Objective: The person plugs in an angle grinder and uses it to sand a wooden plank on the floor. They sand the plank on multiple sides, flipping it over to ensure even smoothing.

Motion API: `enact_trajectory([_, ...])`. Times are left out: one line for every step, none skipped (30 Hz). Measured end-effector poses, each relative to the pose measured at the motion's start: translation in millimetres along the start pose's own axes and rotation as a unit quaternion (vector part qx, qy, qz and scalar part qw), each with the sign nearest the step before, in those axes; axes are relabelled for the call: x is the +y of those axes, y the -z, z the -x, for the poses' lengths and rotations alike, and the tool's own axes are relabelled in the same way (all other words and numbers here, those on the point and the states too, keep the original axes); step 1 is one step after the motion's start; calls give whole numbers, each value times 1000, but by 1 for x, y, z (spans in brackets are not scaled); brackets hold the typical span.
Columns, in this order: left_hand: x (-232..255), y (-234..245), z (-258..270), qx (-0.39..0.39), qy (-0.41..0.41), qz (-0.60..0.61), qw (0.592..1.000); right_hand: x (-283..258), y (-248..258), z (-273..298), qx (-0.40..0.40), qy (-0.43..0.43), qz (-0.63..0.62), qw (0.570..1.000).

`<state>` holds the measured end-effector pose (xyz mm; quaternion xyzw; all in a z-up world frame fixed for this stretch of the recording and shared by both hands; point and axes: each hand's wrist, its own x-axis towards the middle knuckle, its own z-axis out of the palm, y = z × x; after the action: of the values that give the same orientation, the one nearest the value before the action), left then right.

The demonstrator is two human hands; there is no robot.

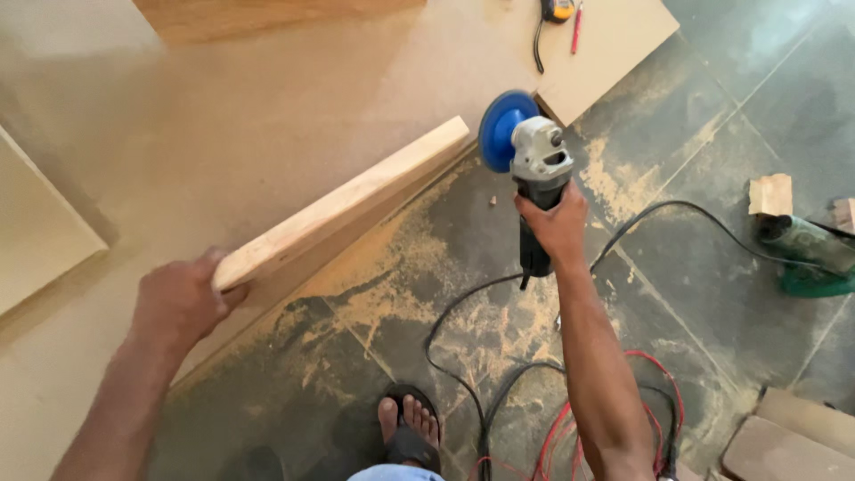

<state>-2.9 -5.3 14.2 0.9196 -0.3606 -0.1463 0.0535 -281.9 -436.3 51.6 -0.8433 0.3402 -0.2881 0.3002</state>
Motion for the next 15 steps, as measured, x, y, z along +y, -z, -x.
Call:
enact_trajectory([0, 0, 3, 12, -3, -1, 1000, -1, 1, 1, -2, 0, -7, 1000])
enact_trajectory([0, 0, 3, 11, -5, 0, 1000, -4, 2, 3, -4, -1, -14, 1000])
enact_trajectory([0, 0, 3, 9, -3, 0, 1000, -10, 0, 9, -16, 11, -1, 1000])
enact_trajectory([1, 0, 4, 7, -1, 0, 1000, -18, -2, 17, -28, 23, 13, 999])
enact_trajectory([1, 0, 3, 11, 1, -2, 1000, -27, -8, 25, -36, 35, 23, 998])
enact_trajectory([3, -3, 1, 16, 3, -5, 1000, -37, -13, 32, -51, 49, 8, 998])
enact_trajectory([2, -7, 7, 14, 9, -7, 1000, -47, -17, 43, -71, 59, -8, 996])
enact_trajectory([-2, -10, 12, 17, 9, -1, 1000, -55, -23, 54, -92, 69, -24, 993])
enact_trajectory([-2, -7, 7, 29, -1, 5, 1000, -61, -29, 60, -100, 80, -22, 992])
enact_trajectory([-2, -4, 5, 40, -10, 10, 999, -65, -34, 64, -108, 91, -21, 990])
enact_trajectory([-2, -4, 1, 25, -2, 0, 1000, -67, -35, 63, -108, 102, -16, 989])
enact_trajectory([-4, -5, -1, 11, 6, -11, 1000, -64, -34, 58, -103, 98, -15, 990])
enact_trajectory([-3, -6, 0, -7, 17, -18, 1000, -58, -31, 54, -102, 93, -12, 990])
enact_trajectory([-4, -5, -1, -13, 14, -29, 999, -50, -30, 49, -102, 89, -9, 991])
enact_trajectory([-4, -5, 0, -19, 14, -36, 999, -40, -26, 41, -88, 72, -7, 993])
